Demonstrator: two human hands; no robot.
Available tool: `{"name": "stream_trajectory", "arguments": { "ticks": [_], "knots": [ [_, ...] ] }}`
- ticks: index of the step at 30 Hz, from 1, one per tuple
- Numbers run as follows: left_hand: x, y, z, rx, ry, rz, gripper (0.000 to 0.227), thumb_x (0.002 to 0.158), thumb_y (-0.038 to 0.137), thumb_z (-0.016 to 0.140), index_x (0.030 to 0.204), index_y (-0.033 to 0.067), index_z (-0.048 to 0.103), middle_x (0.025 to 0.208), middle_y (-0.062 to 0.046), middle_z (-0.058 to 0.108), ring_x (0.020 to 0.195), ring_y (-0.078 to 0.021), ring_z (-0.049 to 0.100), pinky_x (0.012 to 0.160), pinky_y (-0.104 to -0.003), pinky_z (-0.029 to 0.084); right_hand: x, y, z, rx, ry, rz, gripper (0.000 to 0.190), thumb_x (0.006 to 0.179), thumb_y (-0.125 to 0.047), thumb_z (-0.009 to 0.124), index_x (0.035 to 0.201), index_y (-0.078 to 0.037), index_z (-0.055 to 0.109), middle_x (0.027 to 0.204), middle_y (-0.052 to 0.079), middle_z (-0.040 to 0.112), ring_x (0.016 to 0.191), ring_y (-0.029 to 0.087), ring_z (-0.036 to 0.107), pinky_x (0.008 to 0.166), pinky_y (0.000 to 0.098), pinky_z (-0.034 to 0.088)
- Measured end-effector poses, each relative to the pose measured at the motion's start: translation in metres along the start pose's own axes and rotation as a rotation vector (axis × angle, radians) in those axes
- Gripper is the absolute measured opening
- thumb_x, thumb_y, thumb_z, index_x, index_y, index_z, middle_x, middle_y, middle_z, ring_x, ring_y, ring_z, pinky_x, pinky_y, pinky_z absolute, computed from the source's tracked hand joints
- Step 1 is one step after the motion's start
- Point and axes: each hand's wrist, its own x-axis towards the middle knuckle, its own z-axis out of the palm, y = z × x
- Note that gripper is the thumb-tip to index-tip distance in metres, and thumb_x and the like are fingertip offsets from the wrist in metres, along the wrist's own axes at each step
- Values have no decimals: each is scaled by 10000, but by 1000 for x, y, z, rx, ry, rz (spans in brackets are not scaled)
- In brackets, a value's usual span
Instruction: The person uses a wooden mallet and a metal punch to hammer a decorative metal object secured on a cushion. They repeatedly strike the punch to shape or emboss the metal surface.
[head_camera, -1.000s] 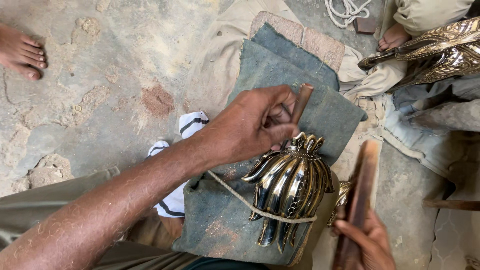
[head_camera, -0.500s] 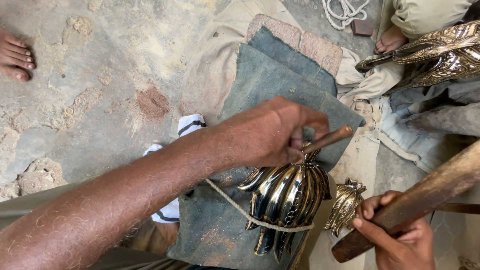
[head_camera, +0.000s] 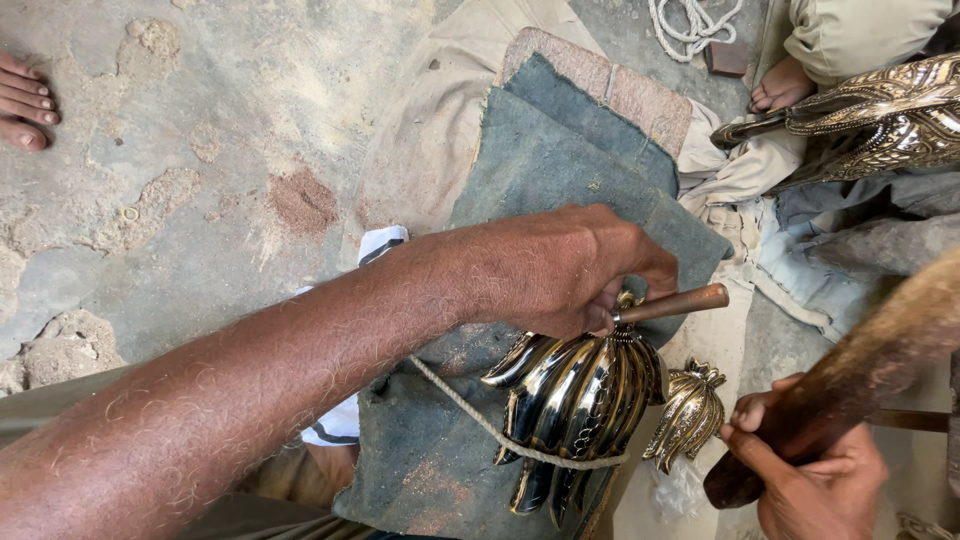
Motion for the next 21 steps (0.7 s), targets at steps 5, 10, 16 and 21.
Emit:
{"name": "stream_trajectory", "arguments": {
  "ticks": [5, 10, 16, 21],
  "knots": [
    [1, 10, -4, 53, 17, 58, 356, 749, 51, 812, 1073, 126, 687, 896, -56, 754, 919, -189, 746, 756, -406, 601, -5, 11, -7, -497, -14, -15, 474, 726, 225, 736, 1164, 92, 615, 958, 179, 692, 907, 220, 673, 836, 379, 551],
    [3, 13, -4, 115, -34, 24, 384, 748, 63, 817, 1104, 151, 701, 940, -47, 762, 909, -179, 748, 767, -409, 598, -11, 22, -2, -265, -11, -28, 523, 732, 177, 723, 1222, 49, 595, 992, 121, 705, 946, 167, 694, 876, 322, 578],
    [6, 16, -3, 126, -60, 55, 407, 736, 69, 828, 1115, 160, 713, 975, -25, 778, 916, -157, 751, 782, -374, 611, -18, 27, 6, -270, 53, -72, 489, 770, 184, 714, 1221, 48, 583, 1005, 134, 678, 942, 175, 665, 842, 325, 554],
    [5, 18, -4, 105, -118, -37, 489, 736, 21, 789, 1181, 207, 713, 950, -18, 770, 898, -142, 750, 715, -362, 630, -20, 17, 10, -294, 82, -77, 448, 805, 149, 730, 1200, 11, 568, 990, 122, 689, 932, 177, 684, 857, 341, 583]
  ]
}}
